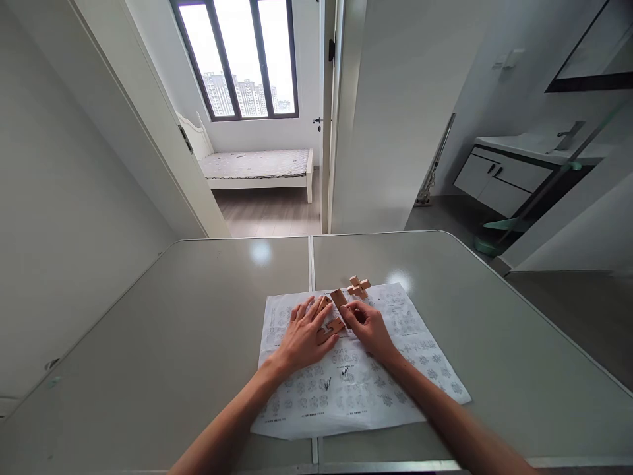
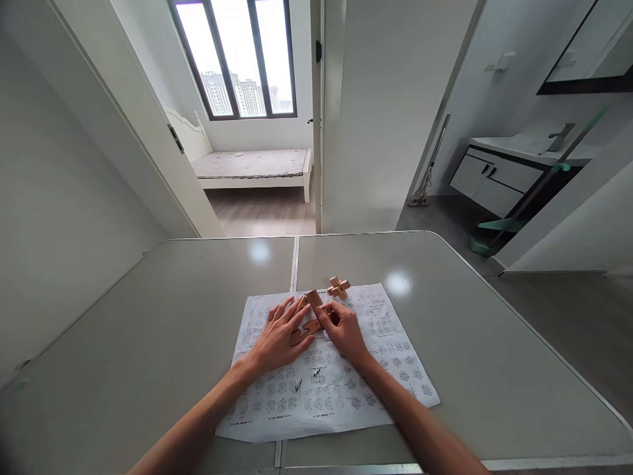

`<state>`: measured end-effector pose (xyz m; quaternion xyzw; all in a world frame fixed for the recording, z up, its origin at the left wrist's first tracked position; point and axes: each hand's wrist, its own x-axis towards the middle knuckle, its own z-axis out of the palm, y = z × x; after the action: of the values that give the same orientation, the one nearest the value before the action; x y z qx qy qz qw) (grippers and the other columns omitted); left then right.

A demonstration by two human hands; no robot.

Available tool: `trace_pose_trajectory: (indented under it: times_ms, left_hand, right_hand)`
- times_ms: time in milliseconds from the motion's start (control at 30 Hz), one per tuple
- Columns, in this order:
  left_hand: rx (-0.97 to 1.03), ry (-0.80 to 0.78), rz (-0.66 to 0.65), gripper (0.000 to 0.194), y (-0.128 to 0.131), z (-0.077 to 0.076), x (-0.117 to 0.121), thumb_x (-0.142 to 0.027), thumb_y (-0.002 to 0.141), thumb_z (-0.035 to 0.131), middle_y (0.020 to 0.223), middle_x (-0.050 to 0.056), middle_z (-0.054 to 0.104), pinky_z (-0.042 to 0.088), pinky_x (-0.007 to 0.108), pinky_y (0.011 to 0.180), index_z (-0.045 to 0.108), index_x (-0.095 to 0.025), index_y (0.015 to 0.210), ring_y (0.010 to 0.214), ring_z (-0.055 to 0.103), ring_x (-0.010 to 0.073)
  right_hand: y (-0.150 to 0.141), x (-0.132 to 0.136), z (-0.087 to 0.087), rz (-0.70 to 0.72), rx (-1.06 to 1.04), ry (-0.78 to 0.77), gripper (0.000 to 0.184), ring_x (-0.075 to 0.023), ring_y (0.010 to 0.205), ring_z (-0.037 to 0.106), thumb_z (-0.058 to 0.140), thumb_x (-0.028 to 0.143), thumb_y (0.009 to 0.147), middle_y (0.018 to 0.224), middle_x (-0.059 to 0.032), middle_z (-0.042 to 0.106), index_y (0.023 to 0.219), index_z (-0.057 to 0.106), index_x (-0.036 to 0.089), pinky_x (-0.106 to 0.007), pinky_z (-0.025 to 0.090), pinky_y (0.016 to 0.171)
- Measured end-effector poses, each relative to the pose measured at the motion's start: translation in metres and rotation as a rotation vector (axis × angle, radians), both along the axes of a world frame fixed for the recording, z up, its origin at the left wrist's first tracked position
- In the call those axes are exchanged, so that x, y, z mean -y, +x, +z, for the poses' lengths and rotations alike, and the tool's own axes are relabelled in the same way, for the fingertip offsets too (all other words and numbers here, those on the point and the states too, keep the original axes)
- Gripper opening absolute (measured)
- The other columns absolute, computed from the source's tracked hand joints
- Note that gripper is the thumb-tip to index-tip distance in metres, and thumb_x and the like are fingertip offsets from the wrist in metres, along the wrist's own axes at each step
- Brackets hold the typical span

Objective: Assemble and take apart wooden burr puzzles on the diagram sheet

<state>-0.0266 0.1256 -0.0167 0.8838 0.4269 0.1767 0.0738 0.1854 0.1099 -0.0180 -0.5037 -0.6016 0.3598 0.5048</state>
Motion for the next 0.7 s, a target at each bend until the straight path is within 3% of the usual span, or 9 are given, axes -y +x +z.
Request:
trace_pose_trajectory:
  times_ms: [167, 300, 500, 700]
  left_hand:
    - [-0.029, -0.001, -0.014, 0.075, -0.002, -0.004, -0.003, -0.049, 0.097, 0.066, 0.171, 0.011, 0.037, 0.03, 0.062, 0.125, 0.036, -0.03, 0.163, 0.159, 0.03, 0.0382]
    - [-0.011, -0.01, -0.015, 0.072, -0.003, -0.003, -0.003, -0.049, 0.097, 0.066, 0.171, 0.009, 0.038, 0.032, 0.062, 0.124, 0.039, -0.031, 0.161, 0.158, 0.031, 0.0382]
    - [0.083, -0.016, -0.003, 0.05, -0.001, 0.006, -0.003, -0.038, 0.096, 0.069, 0.159, 0.002, 0.056, 0.037, 0.059, 0.122, 0.056, -0.034, 0.144, 0.153, 0.041, 0.0352]
    - [0.148, -0.012, 0.034, 0.037, -0.001, 0.009, -0.006, -0.037, 0.098, 0.068, 0.147, -0.002, 0.067, 0.044, 0.052, 0.118, 0.062, -0.033, 0.134, 0.146, 0.05, 0.0305]
  right_hand:
    - [0.0, 0.0, 0.001, 0.004, 0.003, -0.004, 0.041, -0.0168, 0.058, 0.053, 0.06, 0.056, 0.1, 0.065, 0.0001, 0.059, 0.082, 0.068, 0.02, -0.028, 0.043, 0.057]
    - [0.0, -0.001, -0.001, 0.001, 0.009, -0.001, 0.041, -0.0167, 0.059, 0.053, 0.06, 0.056, 0.1, 0.065, 0.0001, 0.059, 0.081, 0.068, 0.02, -0.028, 0.043, 0.057]
    - [0.0, -0.001, 0.0, -0.001, 0.026, 0.014, 0.042, -0.0166, 0.058, 0.052, 0.059, 0.057, 0.1, 0.065, 0.0003, 0.058, 0.08, 0.066, 0.02, -0.028, 0.043, 0.057]
    - [-0.001, 0.0, 0.004, 0.012, 0.076, 0.024, 0.043, -0.0176, 0.058, 0.052, 0.058, 0.059, 0.101, 0.066, -0.0002, 0.06, 0.082, 0.067, 0.021, -0.029, 0.042, 0.056]
